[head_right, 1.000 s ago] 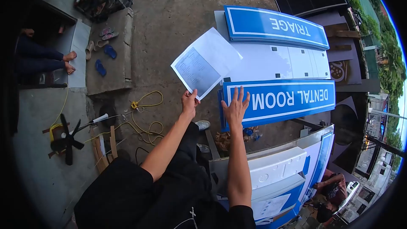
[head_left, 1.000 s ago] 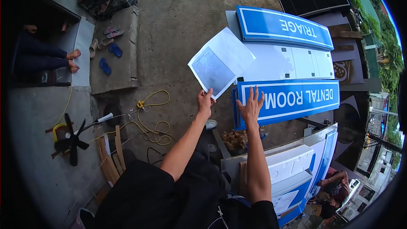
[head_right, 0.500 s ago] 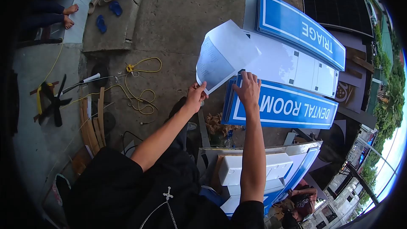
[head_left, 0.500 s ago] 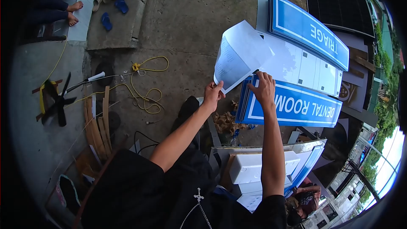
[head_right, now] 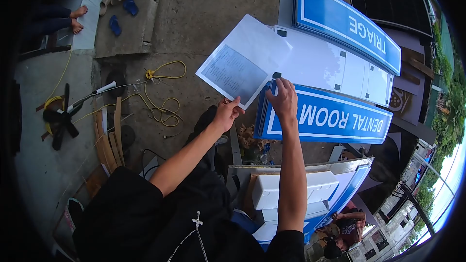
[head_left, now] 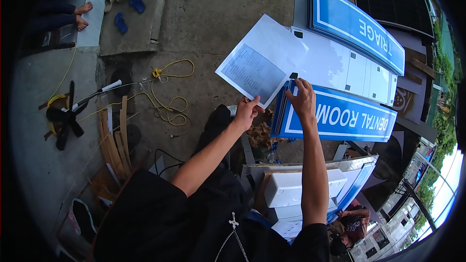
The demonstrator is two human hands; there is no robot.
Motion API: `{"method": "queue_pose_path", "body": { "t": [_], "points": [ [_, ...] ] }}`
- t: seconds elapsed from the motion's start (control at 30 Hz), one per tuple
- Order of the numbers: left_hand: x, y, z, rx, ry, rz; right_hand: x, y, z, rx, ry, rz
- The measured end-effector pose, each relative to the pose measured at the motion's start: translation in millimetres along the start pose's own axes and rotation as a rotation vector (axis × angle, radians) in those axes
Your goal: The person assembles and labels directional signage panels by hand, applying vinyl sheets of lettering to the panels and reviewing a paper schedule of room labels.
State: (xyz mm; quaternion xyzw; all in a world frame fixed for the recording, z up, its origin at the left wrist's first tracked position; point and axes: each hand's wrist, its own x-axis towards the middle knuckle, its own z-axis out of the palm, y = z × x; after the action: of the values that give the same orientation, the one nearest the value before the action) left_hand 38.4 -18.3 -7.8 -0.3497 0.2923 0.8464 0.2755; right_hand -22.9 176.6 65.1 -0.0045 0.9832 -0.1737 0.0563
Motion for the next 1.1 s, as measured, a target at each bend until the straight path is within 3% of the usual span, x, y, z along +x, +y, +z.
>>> {"method": "queue_pose_path", "body": {
  "t": [0.13,0.33,0.4,0.53,0.63,0.77,0.87,1.0,1.1],
  "points": [
    [-3.2,-3.3,1.8,-0.054,0.017,-0.034,-1.7,-3.3,0.7,-0.015,-0.009,0.014],
    [-9.6,-10.7,-0.2,-0.226,0.009,-0.033,-2.2,-12.4,-19.8,-0.304,-0.206,-0.022],
    [-14.4,-15.0,8.1,-0.206,0.053,-0.081,-2.5,-7.9,-21.6,-0.253,-0.290,0.001],
    [-19.6,-18.1,19.1,-0.321,-0.080,-0.160,-9.0,6.5,-37.3,-0.190,-0.251,-0.056],
    [-28.8,-18.4,35.4,-0.231,-0.146,-0.111,-9.0,4.4,-59.3,-0.078,-0.297,-0.021],
    [-25.9,-41.2,49.2,0.140,-0.143,0.028,-14.5,5.2,-75.0,-0.039,-0.271,-0.046],
    [-30.3,-50.1,58.7,0.407,-0.103,0.006,-18.0,1.0,-87.0,-0.046,-0.258,-0.039],
    [-39.2,-75.0,47.4,0.506,-0.244,0.098,-20.2,1.8,-92.7,-0.015,-0.270,-0.016],
    [-46.2,-87.4,31.2,0.685,-0.272,0.011,-21.4,1.8,-92.6,0.006,-0.264,-0.020]
  ]
}}
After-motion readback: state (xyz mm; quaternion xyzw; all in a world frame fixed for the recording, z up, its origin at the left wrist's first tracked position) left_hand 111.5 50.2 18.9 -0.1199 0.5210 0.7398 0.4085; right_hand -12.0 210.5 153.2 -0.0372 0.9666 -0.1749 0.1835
